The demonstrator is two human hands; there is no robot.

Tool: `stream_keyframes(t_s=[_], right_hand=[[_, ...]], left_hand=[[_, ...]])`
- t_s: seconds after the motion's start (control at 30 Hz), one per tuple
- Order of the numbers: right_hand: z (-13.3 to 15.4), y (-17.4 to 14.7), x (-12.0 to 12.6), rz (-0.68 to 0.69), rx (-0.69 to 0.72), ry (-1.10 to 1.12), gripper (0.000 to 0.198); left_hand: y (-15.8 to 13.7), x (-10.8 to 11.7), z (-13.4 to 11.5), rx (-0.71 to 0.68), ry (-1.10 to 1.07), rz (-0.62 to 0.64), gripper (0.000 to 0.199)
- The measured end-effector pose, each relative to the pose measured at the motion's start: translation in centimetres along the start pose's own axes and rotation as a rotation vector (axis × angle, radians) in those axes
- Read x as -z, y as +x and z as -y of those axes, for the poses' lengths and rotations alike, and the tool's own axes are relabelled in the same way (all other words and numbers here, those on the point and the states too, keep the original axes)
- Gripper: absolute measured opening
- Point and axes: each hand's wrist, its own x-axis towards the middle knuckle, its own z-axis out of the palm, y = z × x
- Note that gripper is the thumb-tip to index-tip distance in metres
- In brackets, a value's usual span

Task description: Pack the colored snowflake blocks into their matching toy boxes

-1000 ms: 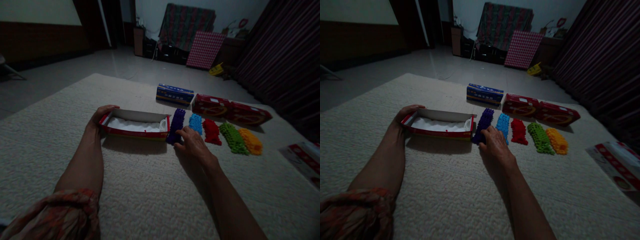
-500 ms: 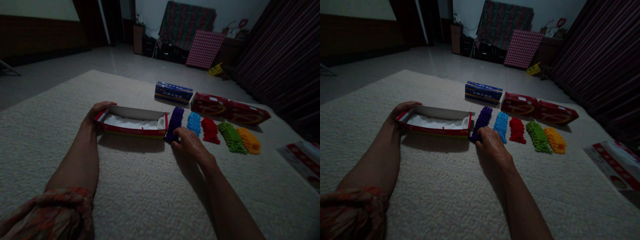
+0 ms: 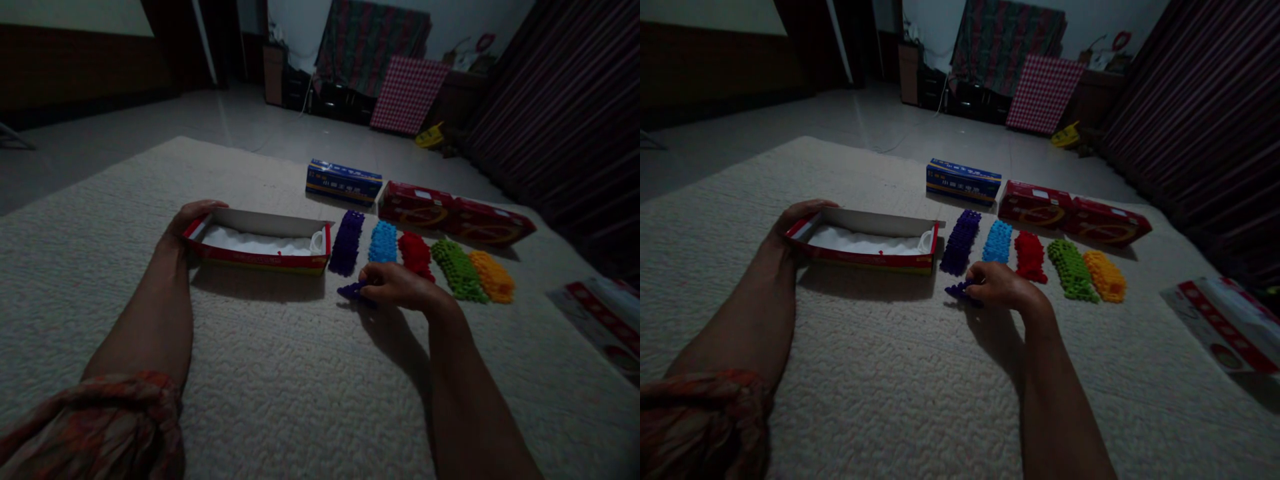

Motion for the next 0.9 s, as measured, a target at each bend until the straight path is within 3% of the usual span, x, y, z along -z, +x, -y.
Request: stream_keyframes(t_s=[0.13,0.3,0.47,0.6,0.7,0.9], right_hand=[[0.3,0.4,-0.5,-0.068,-0.125,-0.187,0.005],[0.3,0.3,-0.9,-0.16,-0.064,-0.197,0.016],[0.6,-0.1,-0.8,-0.165,-0.039,-0.257,0.013],[1.5,0.9,-1.5,-0.436,0.121,-0.294,0.018],[2.0,2.2,-3.0,-0.624,0.15,-0.334,0.027],[1.6,3.5,-5.0,-0.676,0.109,-0.468,0.03]], left_hand=[[0.2,0.0,0.0,0.002,0.036,-0.006,0.035],[0.1,-0.3,-0.3,-0.003,0.042,-0.02,0.033],[-0.6,-0.9,-0.6,0.097,-0.035,-0.008,0.035],[-0.7,-1.0,-0.5,0.091,-0.043,0.008,0.034],[-0.3,-0.7,-0.2,0.083,-0.048,0.014,0.034],[0.0,-0.5,-0.1,0.077,-0.022,0.031,0.034]])
